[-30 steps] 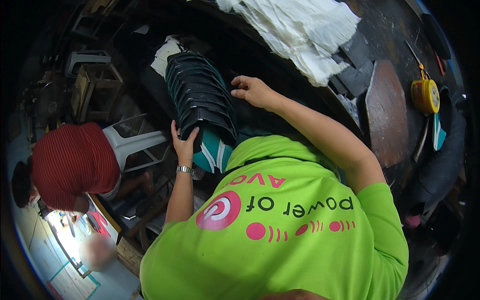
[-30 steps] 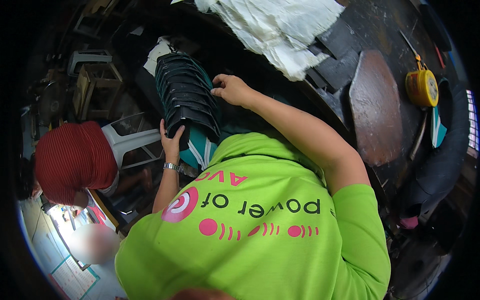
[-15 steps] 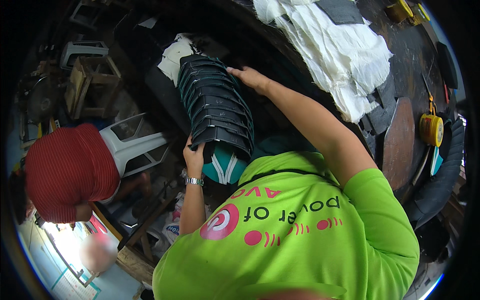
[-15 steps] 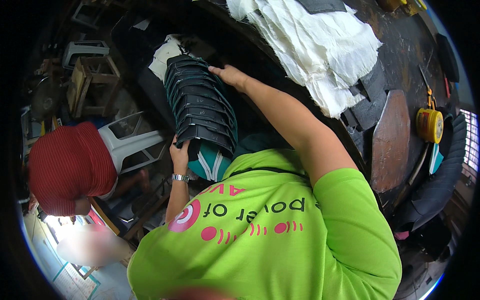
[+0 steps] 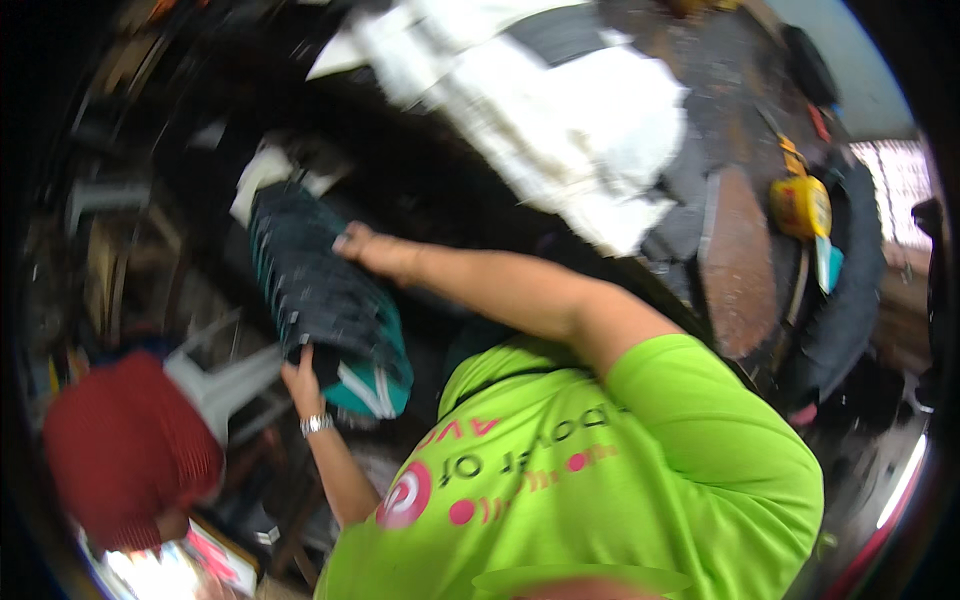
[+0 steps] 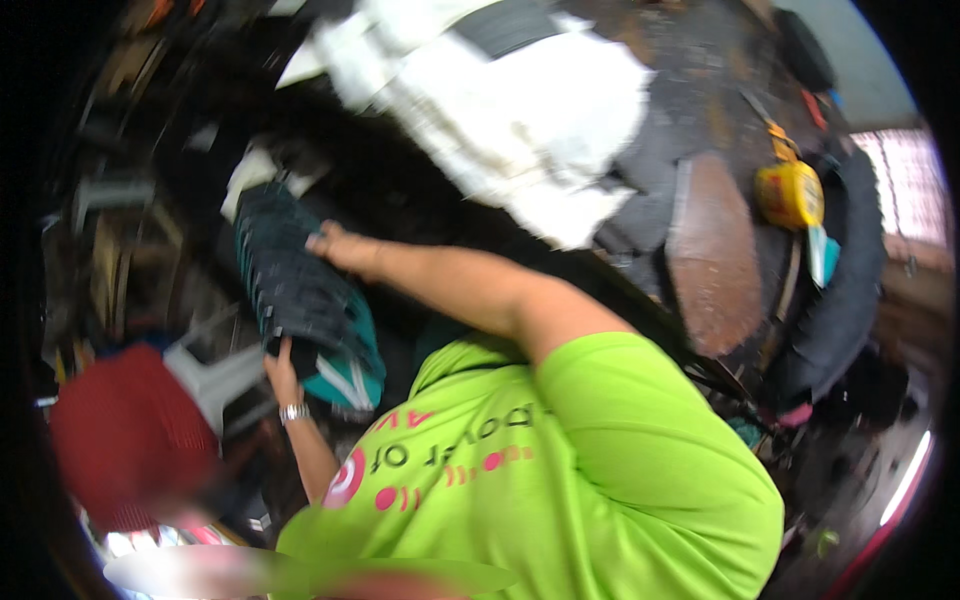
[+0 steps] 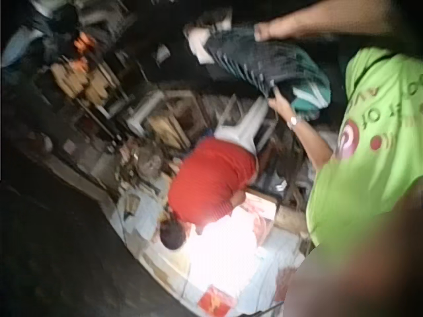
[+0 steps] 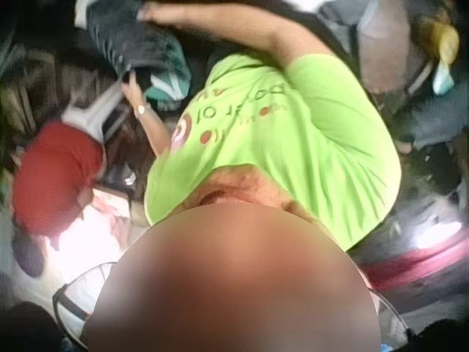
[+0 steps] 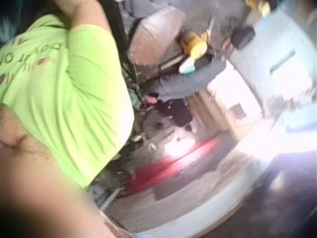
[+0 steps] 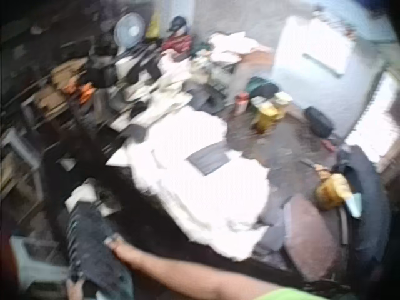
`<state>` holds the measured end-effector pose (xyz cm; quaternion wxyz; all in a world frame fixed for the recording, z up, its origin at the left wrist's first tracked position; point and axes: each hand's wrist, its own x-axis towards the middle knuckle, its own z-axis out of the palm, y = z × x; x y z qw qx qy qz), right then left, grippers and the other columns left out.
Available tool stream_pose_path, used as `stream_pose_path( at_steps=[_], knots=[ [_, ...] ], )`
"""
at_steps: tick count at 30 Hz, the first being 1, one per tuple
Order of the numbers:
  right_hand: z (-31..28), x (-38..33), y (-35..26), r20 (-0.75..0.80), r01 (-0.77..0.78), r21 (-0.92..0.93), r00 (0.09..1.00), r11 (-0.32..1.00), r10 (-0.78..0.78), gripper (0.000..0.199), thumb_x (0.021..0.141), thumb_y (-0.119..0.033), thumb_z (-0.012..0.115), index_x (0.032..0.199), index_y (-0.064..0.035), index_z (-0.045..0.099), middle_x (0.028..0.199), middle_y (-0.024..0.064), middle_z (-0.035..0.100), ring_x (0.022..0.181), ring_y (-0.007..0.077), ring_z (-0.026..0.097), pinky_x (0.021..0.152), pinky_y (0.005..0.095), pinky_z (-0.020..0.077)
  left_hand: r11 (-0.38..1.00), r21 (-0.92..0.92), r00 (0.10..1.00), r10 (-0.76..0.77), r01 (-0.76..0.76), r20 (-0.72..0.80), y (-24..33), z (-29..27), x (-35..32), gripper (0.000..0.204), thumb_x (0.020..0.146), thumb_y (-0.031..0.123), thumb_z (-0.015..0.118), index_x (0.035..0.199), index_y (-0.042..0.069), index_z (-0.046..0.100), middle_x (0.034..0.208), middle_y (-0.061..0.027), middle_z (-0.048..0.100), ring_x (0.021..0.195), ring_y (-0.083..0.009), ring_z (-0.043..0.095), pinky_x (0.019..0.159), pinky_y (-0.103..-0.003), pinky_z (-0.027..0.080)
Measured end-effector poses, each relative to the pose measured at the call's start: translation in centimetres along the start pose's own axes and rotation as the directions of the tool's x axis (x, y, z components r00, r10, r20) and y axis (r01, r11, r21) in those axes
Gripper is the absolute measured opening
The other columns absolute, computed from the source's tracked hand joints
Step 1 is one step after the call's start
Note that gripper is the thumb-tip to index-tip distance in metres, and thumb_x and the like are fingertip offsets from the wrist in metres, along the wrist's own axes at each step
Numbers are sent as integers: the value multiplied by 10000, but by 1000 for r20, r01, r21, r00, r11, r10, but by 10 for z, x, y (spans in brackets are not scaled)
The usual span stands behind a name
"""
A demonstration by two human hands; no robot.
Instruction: The person fits a black rubber patch onto the toe of a shoe, taps it with a hammer, and then applies a paste from a yellow container to multiple small black rubber pieces on a workbench.
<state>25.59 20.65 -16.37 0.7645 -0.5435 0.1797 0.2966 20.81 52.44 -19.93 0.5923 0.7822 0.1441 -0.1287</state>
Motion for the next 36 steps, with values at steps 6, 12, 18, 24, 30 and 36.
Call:
stream_pose_path(
  at_steps=[6, 12, 18, 24, 30, 36],
  knots=[
    [-10, -1, 11, 15, -53, 82, 999, 995, 52, 831, 1008, -547, 514, 1639, -165, 132, 1681, 173, 187, 1556, 349, 139, 1236, 488, 144, 995, -101, 999, -5, 9, 36, -2, 28, 4, 572, 890, 64, 704, 1422, -3, 505, 1390, -85, 578, 1238, -238, 541, 1075, -362, 400],
    [-7, -4, 10, 58, -108, 131, 993, 985, 101, 897, 984, -607, 526, 1643, -172, 100, 1688, 151, 172, 1550, 330, 164, 1229, 482, 171, 976, -162, 980, -123, 148, 158, -26, 15, 17, 571, 850, -7, 666, 1403, 11, 523, 1369, -91, 591, 1237, -246, 553, 1081, -367, 403],
    [8, -24, 14, 69, -18, 76, 998, 997, 13, 829, 1020, -589, 458, 1642, -194, 78, 1668, 157, 215, 1520, 346, 238, 1197, 526, 256, 929, -345, 990, -100, 130, 102, -52, 9, 3, 527, 878, 1, 691, 1379, 20, 529, 1341, -97, 610, 1184, -250, 587, 1037, -394, 460],
    [2, -26, 17, 71, 41, 22, 997, 999, -42, 820, 1016, -647, 388, 1597, -94, 220, 1625, 164, 300, 1496, 342, 287, 1182, 493, 299, 948, -306, 996, -81, 85, 25, -21, 40, -39, 441, 870, 37, 738, 1280, 6, 578, 1227, -95, 653, 1039, -218, 639, 930, -371, 524],
    [-13, -42, 32, -53, -52, -63, 997, 997, 48, 951, 959, -697, 462, 1636, -122, 121, 1680, 158, 196, 1536, 329, 209, 1230, 486, 169, 969, -154, 967, -216, 195, -139, -17, 72, -36, 318, 837, 10, 772, 1131, 15, 650, 1093, -86, 691, 943, -184, 653, 833, -353, 540],
    [-19, -55, 13, 102, -30, -108, 994, 994, 41, 1006, 952, -670, 518, 1640, -123, 29, 1688, 188, 139, 1554, 323, 157, 1239, 450, 149, 923, -383, 978, -53, -29, -203, -5, 95, -51, 469, 865, -53, 705, 1312, -7, 574, 1270, -96, 646, 1119, -221, 624, 994, -351, 491]
  ],
)
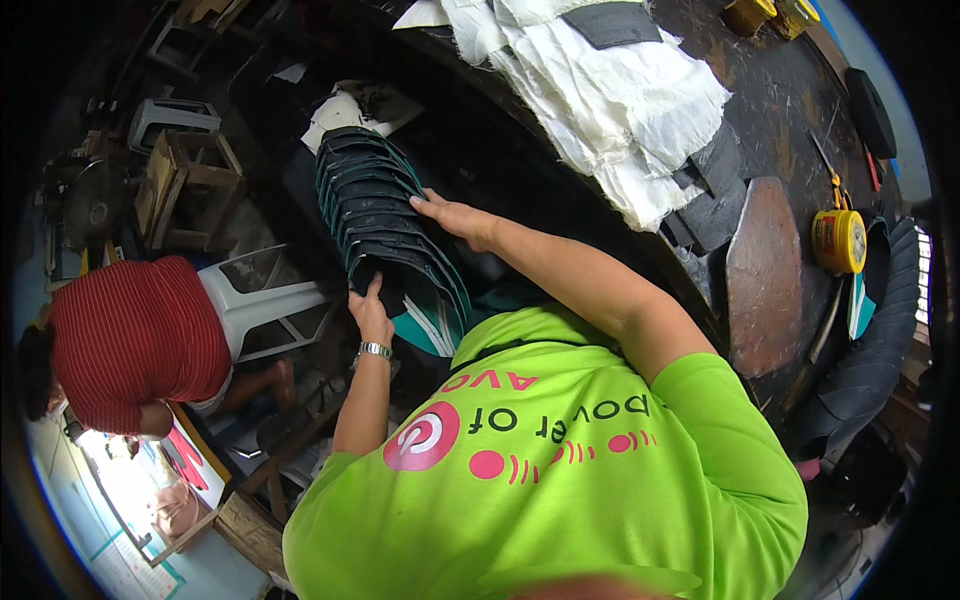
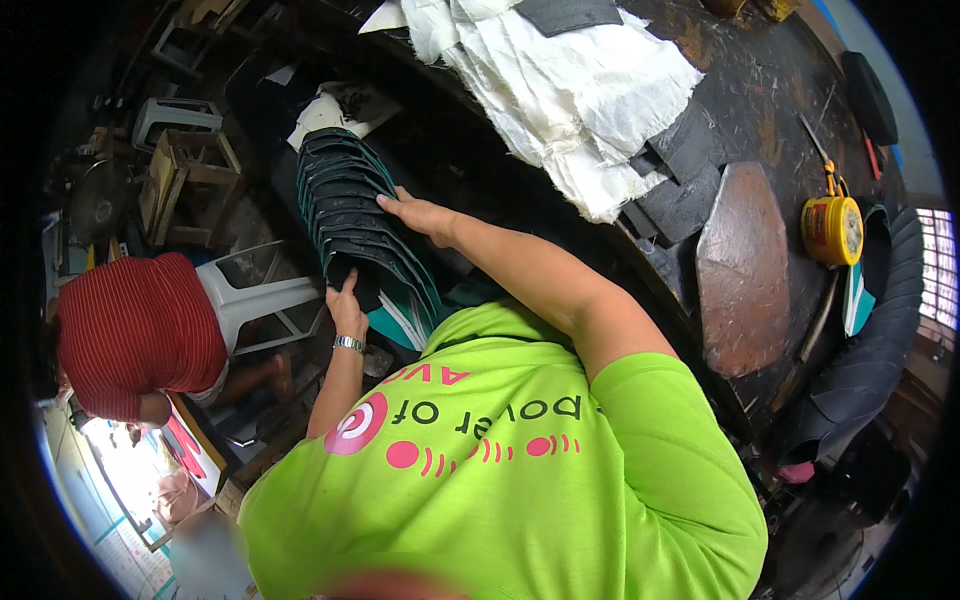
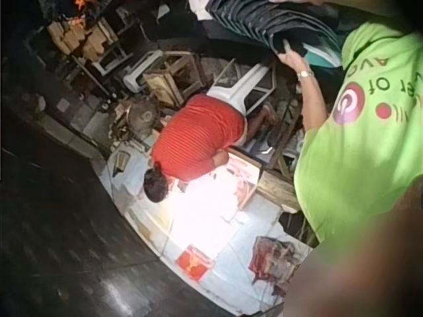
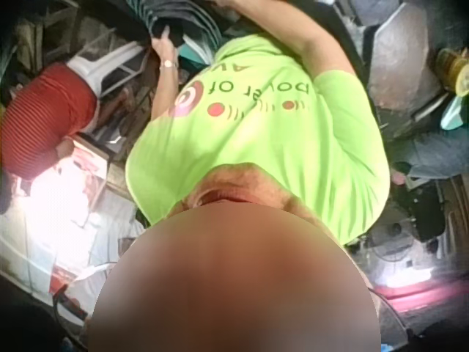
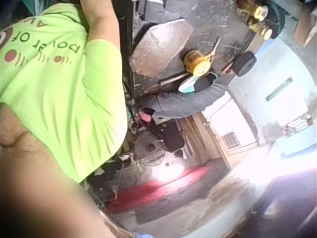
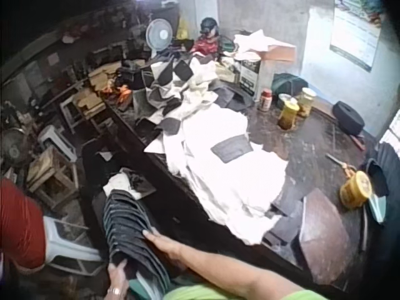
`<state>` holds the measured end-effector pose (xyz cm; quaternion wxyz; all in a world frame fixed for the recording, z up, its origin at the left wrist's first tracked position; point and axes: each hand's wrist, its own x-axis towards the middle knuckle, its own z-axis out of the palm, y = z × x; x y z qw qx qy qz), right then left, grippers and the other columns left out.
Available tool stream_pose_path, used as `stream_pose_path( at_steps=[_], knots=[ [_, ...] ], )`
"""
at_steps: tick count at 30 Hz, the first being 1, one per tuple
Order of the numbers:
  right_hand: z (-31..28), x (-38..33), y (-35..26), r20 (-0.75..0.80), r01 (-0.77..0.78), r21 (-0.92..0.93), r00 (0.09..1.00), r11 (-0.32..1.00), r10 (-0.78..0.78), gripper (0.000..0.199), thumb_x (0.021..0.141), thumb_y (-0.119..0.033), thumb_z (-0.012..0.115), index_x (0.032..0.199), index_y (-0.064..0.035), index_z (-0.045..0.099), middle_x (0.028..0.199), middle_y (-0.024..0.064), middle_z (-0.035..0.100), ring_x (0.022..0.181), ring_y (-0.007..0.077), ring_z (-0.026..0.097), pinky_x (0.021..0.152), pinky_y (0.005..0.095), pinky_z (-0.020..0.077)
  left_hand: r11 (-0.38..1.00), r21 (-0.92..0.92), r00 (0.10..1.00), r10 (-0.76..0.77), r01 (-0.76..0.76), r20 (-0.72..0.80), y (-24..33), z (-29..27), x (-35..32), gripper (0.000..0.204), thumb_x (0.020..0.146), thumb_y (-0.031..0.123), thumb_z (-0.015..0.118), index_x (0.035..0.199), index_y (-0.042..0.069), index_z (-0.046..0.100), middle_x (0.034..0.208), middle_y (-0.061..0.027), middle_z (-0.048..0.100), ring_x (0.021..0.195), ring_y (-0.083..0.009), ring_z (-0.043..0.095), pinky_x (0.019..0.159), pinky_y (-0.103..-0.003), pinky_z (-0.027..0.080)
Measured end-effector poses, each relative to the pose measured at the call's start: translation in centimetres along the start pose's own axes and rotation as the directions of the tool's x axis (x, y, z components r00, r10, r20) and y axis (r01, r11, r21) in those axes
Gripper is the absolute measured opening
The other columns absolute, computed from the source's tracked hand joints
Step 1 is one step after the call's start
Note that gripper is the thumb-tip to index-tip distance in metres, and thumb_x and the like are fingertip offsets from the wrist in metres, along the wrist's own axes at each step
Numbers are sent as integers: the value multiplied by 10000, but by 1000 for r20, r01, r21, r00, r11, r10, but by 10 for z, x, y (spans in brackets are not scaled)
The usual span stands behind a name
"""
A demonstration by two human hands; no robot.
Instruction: The person fits a black rubber patch onto the toe of a shoe, taps it with a hammer, and then applies a paste from a yellow container to multiple small black rubber pieces on a workbench.
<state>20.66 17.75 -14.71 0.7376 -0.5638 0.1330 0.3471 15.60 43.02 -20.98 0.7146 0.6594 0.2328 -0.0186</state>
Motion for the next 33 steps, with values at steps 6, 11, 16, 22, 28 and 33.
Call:
stream_pose_path(
  at_steps=[6, 11, 16, 22, 28, 33],
  knots=[
    [-3, -1, -1, -107, 202, -67, 972, 977, -208, 911, 929, -419, 715, 1607, -49, 233, 1567, 210, 417, 1443, 314, 410, 1179, 343, 312, 998, -57, 994, -2, -5, -109, 8, 30, 5, 434, 872, -51, 699, 1291, -15, 589, 1256, -128, 656, 1104, -248, 636, 965, -361, 519],
    [-7, -35, 9, -121, 289, -431, 920, 855, -372, 526, 920, -310, 725, 1332, -6, 604, 1226, 217, 666, 1150, 300, 643, 989, 372, 491, 998, -44, 980, -44, 36, -192, 6, 38, 8, 458, 863, -48, 710, 1304, -23, 588, 1268, -137, 653, 1111, -257, 635, 974, -367, 513],
    [-7, -92, 8, 19, 375, -334, 920, 865, -392, 292, 938, -255, 701, 1123, -31, 719, 848, 123, 721, 782, 205, 668, 755, 345, 526, 999, 21, 953, 40, -36, -301, 5, 44, 7, 567, 844, 6, 756, 1351, -74, 515, 1310, -177, 605, 1134, -294, 611, 966, -384, 515],
    [-5, -135, 3, 106, 353, -572, 927, 740, -360, 332, 981, -243, 659, 1222, -14, 669, 957, 160, 728, 862, 232, 682, 824, 345, 532, 999, -50, 992, -9, 3, -123, 5, 31, 10, 616, 814, 38, 798, 1350, -77, 516, 1308, -183, 602, 1127, -304, 627, 931, -380, 545],
    [2, -157, 0, 141, 398, -611, 905, 684, -401, 379, 953, -295, 671, 1237, -43, 676, 1041, 203, 726, 958, 343, 698, 874, 404, 533, 953, 135, 948, -288, 271, 134, 29, 22, 38, 628, 808, 86, 832, 1292, -131, 497, 1152, -193, 671, 955, -294, 722, 793, -378, 618],
    [0, -163, 2, 148, 396, -622, 907, 676, -394, 385, 943, -313, 675, 1228, -54, 687, 1088, 211, 724, 1011, 367, 693, 916, 428, 525, 980, 82, 981, -186, 182, 50, 15, 21, 40, 565, 820, 105, 835, 1234, -86, 500, 1160, -197, 650, 976, -308, 707, 827, -386, 611]
  ],
)
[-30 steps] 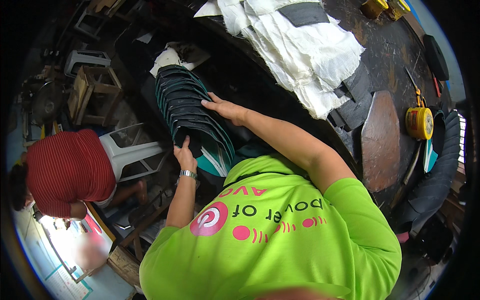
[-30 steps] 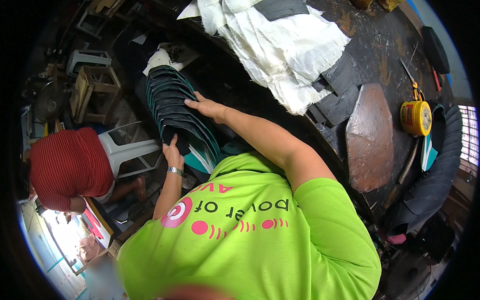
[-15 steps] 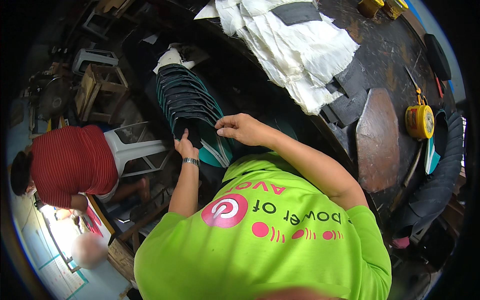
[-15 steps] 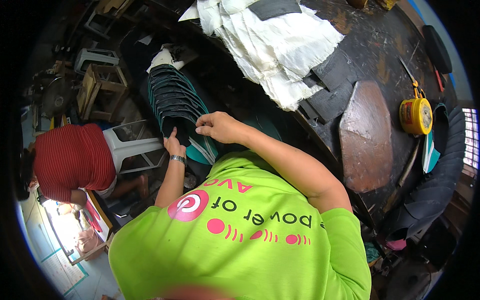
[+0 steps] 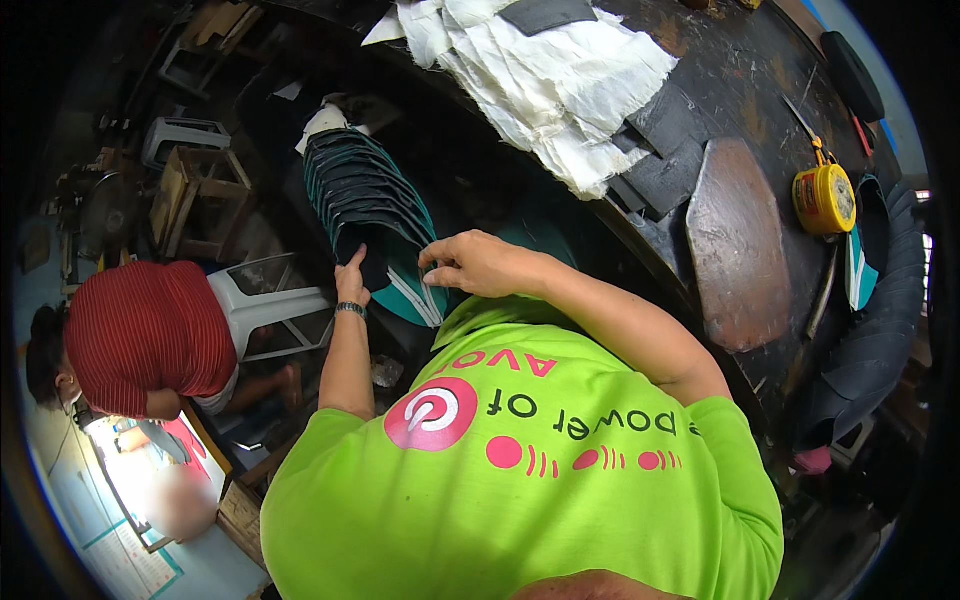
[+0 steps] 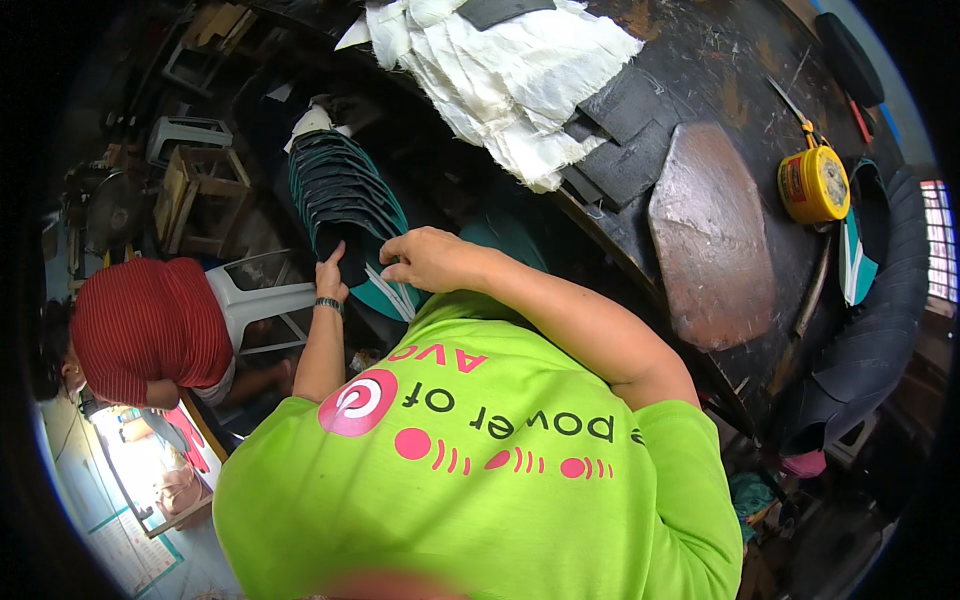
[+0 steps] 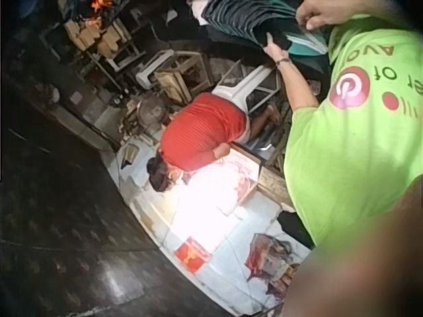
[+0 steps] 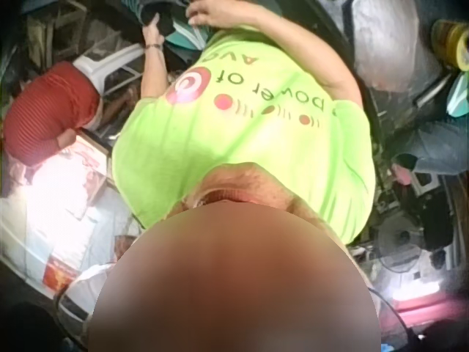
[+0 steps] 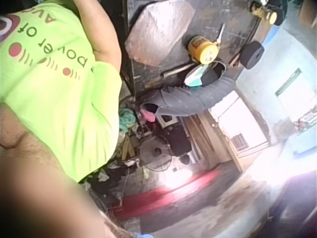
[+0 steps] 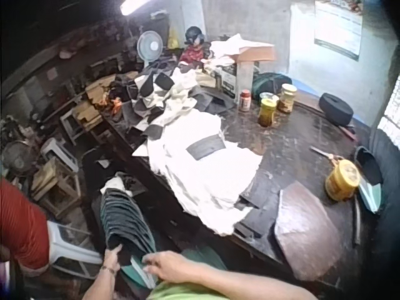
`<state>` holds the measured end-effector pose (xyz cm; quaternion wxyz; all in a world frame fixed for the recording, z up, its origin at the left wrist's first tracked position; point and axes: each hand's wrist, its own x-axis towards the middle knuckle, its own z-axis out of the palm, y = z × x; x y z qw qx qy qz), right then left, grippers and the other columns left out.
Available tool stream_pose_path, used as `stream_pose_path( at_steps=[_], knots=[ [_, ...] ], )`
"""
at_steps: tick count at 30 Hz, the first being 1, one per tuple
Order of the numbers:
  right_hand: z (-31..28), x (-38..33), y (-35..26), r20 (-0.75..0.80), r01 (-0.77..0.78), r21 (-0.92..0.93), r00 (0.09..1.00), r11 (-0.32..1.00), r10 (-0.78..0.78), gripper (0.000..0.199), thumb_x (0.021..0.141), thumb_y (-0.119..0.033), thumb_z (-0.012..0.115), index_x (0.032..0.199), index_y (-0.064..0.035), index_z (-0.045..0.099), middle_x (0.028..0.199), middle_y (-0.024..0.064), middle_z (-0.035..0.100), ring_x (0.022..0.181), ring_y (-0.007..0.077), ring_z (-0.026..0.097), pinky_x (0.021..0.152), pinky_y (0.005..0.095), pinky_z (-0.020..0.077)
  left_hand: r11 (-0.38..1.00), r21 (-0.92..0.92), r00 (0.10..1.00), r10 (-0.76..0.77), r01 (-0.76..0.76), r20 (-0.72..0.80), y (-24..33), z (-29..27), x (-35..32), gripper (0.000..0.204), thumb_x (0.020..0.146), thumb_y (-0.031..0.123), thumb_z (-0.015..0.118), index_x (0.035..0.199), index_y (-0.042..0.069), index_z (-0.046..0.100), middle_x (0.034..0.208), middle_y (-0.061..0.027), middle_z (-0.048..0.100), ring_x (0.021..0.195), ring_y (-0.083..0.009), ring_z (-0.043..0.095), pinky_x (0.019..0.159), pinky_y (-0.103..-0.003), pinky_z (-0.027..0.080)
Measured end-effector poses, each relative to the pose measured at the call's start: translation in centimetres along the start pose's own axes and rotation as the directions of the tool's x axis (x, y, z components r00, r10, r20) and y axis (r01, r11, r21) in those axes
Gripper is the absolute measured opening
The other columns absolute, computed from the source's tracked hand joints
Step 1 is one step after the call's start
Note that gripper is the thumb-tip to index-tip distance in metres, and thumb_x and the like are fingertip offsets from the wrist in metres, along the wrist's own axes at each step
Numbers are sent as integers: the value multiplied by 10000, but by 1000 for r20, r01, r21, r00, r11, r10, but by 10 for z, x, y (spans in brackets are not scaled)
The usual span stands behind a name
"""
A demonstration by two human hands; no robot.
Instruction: The person fits a black rubber patch onto the toe of a shoe, taps it with a hammer, and then applies a paste from a yellow container to multiple small black rubber pieces on a workbench.
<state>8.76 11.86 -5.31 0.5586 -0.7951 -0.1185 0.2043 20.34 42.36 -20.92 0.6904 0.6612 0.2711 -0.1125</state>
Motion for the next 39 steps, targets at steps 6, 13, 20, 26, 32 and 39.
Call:
stream_pose_path(
  at_steps=[6, 13, 20, 26, 32, 39],
  knots=[
    [1, 1, 6, 3, -3, -114, 1000, 993, 4, 365, 978, -292, 655, 1247, -45, 666, 1015, 213, 725, 935, 358, 705, 848, 420, 542, 987, -26, 969, 148, -156, -196, -25, 0, -11, 542, 819, 75, 829, 1242, -73, 524, 1236, -202, 607, 1040, -294, 661, 897, -392, 583],
    [4, 2, 30, 33, -67, -167, 997, 984, 74, 375, 976, -294, 655, 1255, -44, 658, 989, 192, 724, 924, 349, 695, 835, 416, 533, 968, -186, 960, 117, -168, -256, -30, -3, -38, 472, 822, 35, 813, 1221, -73, 585, 1165, -161, 664, 953, -277, 679, 855, -385, 582],
    [4, 35, 48, -39, -137, -44, 990, 990, 135, 352, 970, -265, 665, 1234, -32, 662, 909, 165, 711, 844, 301, 685, 778, 392, 524, 973, -113, 958, 174, -204, -228, -23, 1, -23, 457, 813, 33, 822, 1185, -87, 586, 1155, -162, 662, 970, -260, 666, 852, -367, 571],
    [-1, 14, 28, 34, -96, -81, 994, 992, 99, 396, 932, -312, 678, 1247, -72, 681, 1067, 228, 720, 1047, 396, 679, 920, 464, 525, 977, -108, 950, 150, -185, -274, -18, 12, -7, 400, 792, 19, 831, 1147, -29, 654, 1110, -118, 696, 919, -251, 680, 829, -372, 583],
    [-34, -55, -11, -124, 4, -26, 992, 1000, -7, 371, 934, -265, 679, 1210, -18, 680, 1108, 240, 702, 1066, 404, 663, 911, 472, 518, 999, 42, 987, -1, -6, 163, 28, -4, -35, 780, 813, 46, 823, 1451, 47, 372, 1367, -125, 571, 1219, -261, 583, 1032, -429, 494],
    [-121, -248, -20, -881, -285, -396, 384, 873, -275, 208, 927, -95, 693, 1119, -16, 700, 1057, 144, 686, 981, 294, 672, 883, 381, 526, 499, 210, 541, 789, -841, 291, 152, 101, -128, 626, 914, -10, 669, 1485, -19, 414, 1457, -190, 514, 1312, -282, 520, 1108, -399, 410]
  ],
)
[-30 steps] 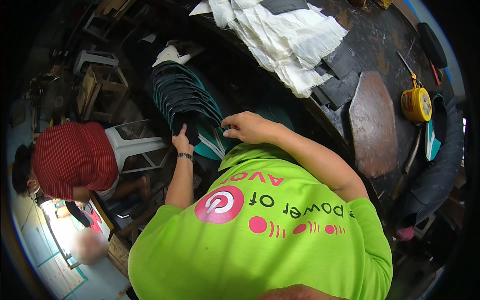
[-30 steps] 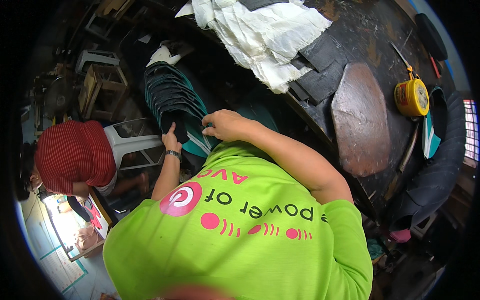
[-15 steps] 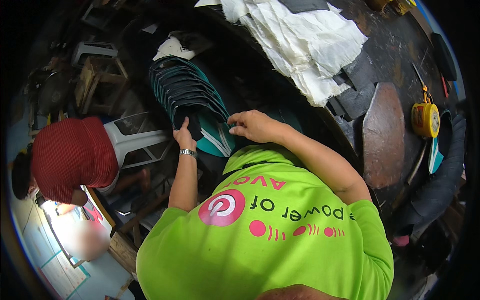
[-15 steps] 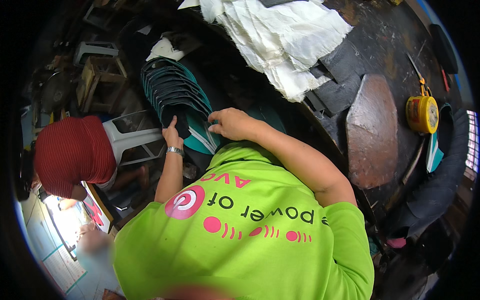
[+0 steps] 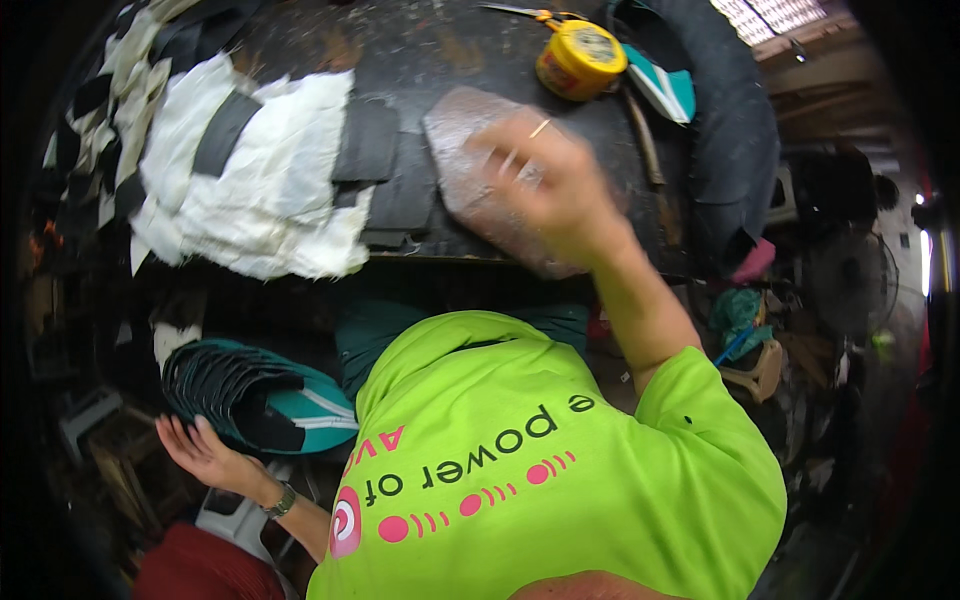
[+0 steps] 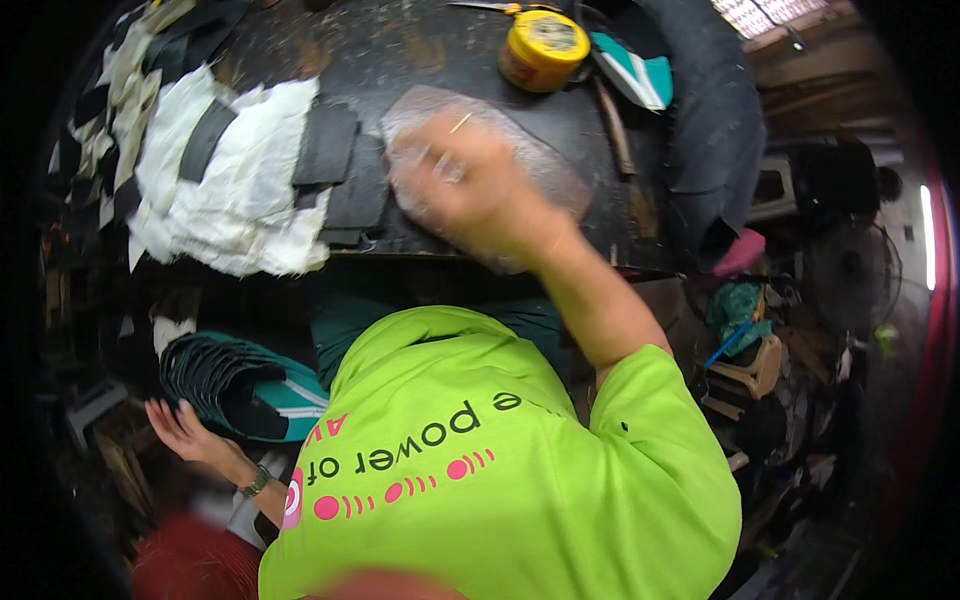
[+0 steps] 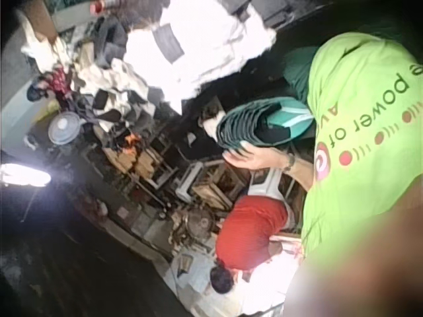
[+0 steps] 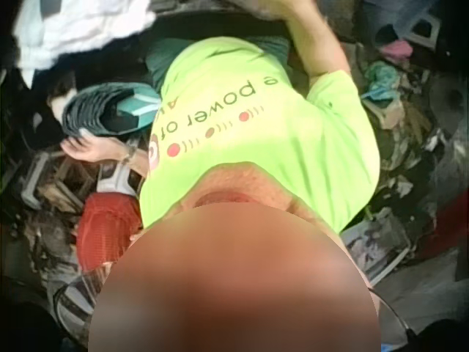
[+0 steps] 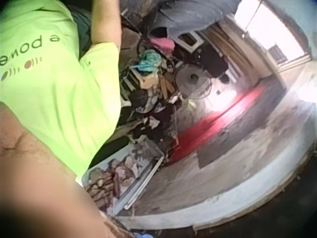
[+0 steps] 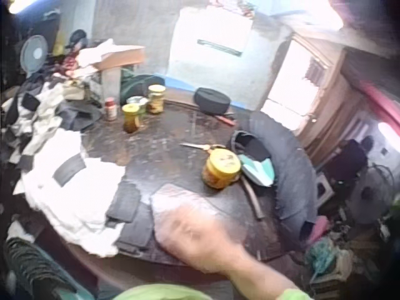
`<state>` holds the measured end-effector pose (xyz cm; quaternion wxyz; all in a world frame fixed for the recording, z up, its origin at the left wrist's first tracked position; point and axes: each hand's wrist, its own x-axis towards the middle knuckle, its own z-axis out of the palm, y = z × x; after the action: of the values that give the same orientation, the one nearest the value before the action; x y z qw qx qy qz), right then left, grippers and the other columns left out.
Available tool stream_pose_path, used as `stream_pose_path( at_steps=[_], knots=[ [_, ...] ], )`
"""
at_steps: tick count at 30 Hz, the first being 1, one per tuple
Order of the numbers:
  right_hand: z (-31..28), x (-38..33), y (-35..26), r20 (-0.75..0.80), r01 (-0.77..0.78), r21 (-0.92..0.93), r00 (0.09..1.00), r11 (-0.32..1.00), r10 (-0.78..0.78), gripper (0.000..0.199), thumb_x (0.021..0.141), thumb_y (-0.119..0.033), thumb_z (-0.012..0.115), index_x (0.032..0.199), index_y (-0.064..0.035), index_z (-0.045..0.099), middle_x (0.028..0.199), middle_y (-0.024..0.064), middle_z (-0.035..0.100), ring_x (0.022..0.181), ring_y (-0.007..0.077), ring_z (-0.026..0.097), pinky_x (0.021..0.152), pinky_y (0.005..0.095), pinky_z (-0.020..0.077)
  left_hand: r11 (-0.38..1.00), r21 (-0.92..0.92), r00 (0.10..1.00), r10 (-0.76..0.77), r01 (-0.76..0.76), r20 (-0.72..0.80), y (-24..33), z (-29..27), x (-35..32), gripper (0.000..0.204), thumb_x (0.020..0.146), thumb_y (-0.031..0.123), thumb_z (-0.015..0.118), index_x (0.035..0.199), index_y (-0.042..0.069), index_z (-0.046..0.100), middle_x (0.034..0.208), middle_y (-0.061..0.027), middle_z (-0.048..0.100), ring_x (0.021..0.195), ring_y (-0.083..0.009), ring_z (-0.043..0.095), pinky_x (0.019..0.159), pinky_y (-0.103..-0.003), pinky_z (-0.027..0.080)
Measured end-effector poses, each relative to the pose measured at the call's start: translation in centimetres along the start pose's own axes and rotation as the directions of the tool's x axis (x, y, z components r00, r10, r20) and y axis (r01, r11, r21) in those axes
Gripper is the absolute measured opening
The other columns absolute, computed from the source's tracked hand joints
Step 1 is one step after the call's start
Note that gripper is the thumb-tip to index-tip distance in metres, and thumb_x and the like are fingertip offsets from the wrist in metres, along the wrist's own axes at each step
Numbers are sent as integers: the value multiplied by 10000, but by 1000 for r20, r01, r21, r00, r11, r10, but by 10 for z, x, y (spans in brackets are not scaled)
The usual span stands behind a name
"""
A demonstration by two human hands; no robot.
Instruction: The person fits a black rubber patch onto the toe of a shoe, taps it with a hammer, and then applies a paste from a yellow container to multiple small black rubber pieces on a workbench.
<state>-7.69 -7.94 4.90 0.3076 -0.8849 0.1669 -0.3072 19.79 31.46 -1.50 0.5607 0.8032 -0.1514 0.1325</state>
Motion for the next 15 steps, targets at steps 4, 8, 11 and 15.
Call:
stream_pose_path(
  at_steps=[4, 8, 11, 15],
  knots=[
    [-69, 38, 97, -356, -193, -673, 931, 714, -84, 532, 846, -429, 771, 1243, -92, 664, 1205, 226, 639, 1133, 382, 597, 928, 455, 518, 871, -482, 845, 185, 96, 502, 98, 135, 13, 436, 929, -69, 610, 1362, -64, 559, 1369, -197, 605, 1251, -282, 603, 1099, -394, 447],
    [-70, 55, 154, -306, -351, -688, 934, 635, 185, 679, 820, -440, 755, 1389, -138, 541, 1317, 213, 549, 1209, 396, 536, 1001, 513, 475, 748, -654, 246, 659, -115, 711, 175, 314, -25, 671, 843, 254, 819, 1398, -16, 555, 1426, -160, 544, 1272, -258, 583, 1071, -385, 470],
    [-58, 57, 161, -415, -411, -742, 902, 530, 118, 754, 772, -594, 767, 1350, -139, 605, 1270, 278, 593, 1160, 421, 564, 938, 492, 504, 754, -439, 195, 585, -488, 788, 212, 420, -66, 1046, 718, 413, 905, 1517, -22, 388, 1478, -215, 494, 1311, -290, 556, 1090, -371, 453],
    [-60, 44, 148, -333, -357, -736, 931, 576, 152, 797, 737, -598, 745, 1412, -219, 560, 1289, 329, 538, 1169, 471, 548, 962, 541, 495, 898, -416, 217, 438, -142, 872, 221, 488, -95, 1096, 674, 375, 909, 1552, 77, 325, 1372, -251, 592, 1269, -370, 590, 1057, -419, 466]
  ],
)
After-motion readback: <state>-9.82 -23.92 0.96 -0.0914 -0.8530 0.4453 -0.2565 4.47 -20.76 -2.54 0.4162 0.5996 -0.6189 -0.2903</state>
